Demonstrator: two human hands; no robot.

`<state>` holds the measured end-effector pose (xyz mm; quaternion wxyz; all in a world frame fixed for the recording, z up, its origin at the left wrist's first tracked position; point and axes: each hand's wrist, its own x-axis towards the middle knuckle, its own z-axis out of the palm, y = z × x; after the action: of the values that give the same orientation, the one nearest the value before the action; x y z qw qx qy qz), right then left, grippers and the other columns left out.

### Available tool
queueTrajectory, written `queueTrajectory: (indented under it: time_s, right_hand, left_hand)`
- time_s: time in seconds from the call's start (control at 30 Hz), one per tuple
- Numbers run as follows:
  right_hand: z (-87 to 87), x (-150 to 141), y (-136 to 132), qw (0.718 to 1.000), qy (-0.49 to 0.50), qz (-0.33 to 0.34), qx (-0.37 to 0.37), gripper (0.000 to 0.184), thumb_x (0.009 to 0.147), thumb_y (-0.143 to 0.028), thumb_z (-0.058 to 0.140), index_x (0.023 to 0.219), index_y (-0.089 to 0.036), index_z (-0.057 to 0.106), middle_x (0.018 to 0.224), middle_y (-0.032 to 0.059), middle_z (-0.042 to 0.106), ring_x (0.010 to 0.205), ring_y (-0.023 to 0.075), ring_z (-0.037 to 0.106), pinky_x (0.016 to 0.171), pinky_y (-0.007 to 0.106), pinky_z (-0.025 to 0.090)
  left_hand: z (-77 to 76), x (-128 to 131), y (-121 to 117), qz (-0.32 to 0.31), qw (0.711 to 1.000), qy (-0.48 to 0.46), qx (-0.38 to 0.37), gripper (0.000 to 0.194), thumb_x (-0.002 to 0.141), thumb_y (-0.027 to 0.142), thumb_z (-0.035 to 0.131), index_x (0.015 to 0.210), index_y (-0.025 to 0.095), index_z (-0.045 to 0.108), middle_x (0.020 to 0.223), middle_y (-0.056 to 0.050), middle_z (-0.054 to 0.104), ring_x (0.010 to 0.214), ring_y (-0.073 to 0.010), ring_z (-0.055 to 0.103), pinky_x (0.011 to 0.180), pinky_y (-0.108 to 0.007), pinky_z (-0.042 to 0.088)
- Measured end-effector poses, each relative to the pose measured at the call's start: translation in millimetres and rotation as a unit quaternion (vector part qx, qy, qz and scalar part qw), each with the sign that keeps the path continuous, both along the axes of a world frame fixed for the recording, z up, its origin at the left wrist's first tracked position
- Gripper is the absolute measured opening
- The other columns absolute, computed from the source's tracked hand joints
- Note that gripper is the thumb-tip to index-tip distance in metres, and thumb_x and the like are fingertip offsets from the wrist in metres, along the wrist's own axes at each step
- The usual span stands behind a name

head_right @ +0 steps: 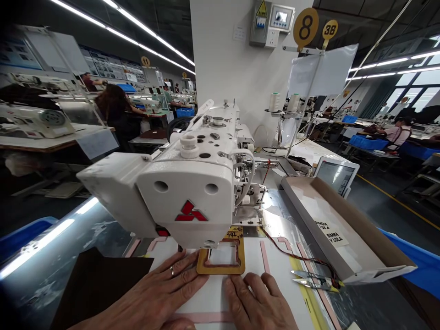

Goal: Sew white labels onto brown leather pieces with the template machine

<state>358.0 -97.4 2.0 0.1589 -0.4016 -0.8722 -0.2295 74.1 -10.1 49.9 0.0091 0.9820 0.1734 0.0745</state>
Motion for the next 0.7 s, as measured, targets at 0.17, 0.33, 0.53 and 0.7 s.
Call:
queueTrajectory:
  time_s: [0.17,0.33,0.53,0.7]
  right_hand:
    - [-2.1,4.0,-0.5,1.0,-0.011,0.005,-0.023,0.042,0.112,-0.044,0.042,0.136,-0.019,0.066,0.134,-0.0002,0.073,0.102,0.0217,0.069,0.072,0.033,0.053]
    - [-7.4,6.6,0.4,0.999,-0.034,-0.001,-0.041,0.06,0.11,-0.064,0.034,0.141,-0.021,0.063,0.139,-0.0014,0.07,0.106,0.0235,0.068,0.075,0.034,0.055]
    - [-4.0,3.3,-0.7,0.999,-0.022,0.0,-0.033,0.065,0.108,-0.069,0.034,0.14,-0.02,0.064,0.135,-0.0022,0.072,0.102,0.0231,0.07,0.073,0.035,0.056]
    - [12.9,-2.4,1.0,0.997,0.067,0.028,0.027,0.046,0.114,-0.049,0.038,0.121,-0.017,0.071,0.122,0.0007,0.078,0.087,0.0176,0.071,0.071,0.034,0.054]
  left_hand:
    - [-1.5,-0.8,-2.8,0.008,1.0,-0.027,-0.007,0.063,0.099,0.05,0.071,0.152,0.02,0.054,0.153,-0.009,0.055,0.144,-0.0306,0.051,0.124,-0.043,0.039]
    - [-14.9,-8.8,-5.1,0.028,0.997,-0.024,0.072,0.057,0.105,0.051,0.062,0.147,0.013,0.058,0.152,-0.012,0.056,0.14,-0.0306,0.055,0.12,-0.04,0.046]
    - [-16.6,-24.0,-4.5,0.054,0.987,-0.035,0.147,0.054,0.104,0.053,0.063,0.141,0.014,0.062,0.147,-0.01,0.062,0.135,-0.0299,0.06,0.121,-0.038,0.045]
    - [-22.1,-18.2,-11.0,-0.056,0.985,-0.051,0.152,0.036,0.111,0.043,0.051,0.13,0.017,0.067,0.135,-0.004,0.071,0.129,-0.0216,0.065,0.128,-0.037,0.029]
